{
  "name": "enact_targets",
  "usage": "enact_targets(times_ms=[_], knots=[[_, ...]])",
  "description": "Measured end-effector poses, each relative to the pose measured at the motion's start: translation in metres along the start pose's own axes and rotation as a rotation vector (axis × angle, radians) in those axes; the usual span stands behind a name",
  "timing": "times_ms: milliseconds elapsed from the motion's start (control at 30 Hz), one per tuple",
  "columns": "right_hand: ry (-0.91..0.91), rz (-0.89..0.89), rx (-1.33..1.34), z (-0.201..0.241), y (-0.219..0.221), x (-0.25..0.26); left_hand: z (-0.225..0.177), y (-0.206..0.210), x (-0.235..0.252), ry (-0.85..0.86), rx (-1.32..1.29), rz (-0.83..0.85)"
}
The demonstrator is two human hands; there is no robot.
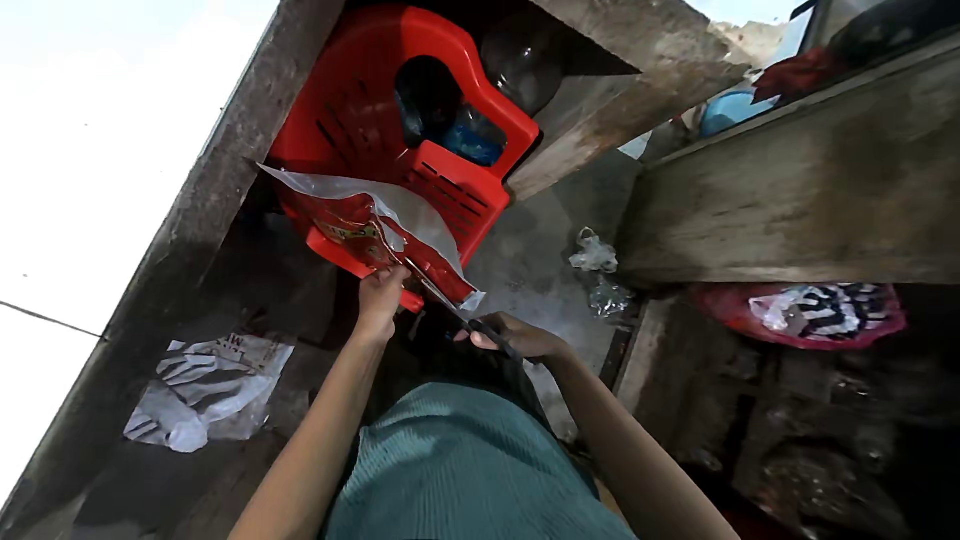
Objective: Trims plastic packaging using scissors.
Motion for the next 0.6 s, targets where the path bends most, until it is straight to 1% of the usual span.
enact_targets(times_ms=[133,233,333,500,600], knots=[[-0.137,0.021,-0.024,0.008,0.001,0.025,-0.003,-0.002,0.001,0.036,0.038,0.0],[-0.179,0.049,0.016,0.015,0.004,0.037,-0.006,-0.003,0.003,0.066,0.052,-0.023],[-0.201,0.053,0.05,0.018,0.007,0.042,-0.008,-0.005,0.002,0.055,0.055,-0.04],[-0.298,0.012,0.103,0.011,0.007,0.049,-0.01,-0.007,0.002,0.021,0.086,-0.027],[-0.338,-0.064,0.123,0.005,0.008,0.048,-0.01,-0.008,0.003,0.012,0.13,-0.021]])
Point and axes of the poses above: each hand's wrist, its own x-axis towards the middle knuckle, its own y-axis out of the palm, z = x × y, the point moved 4 cm from there along x, towards the middle knuckle, and after that the axes turned 3 degrees about -z, right-handed, at the moved point
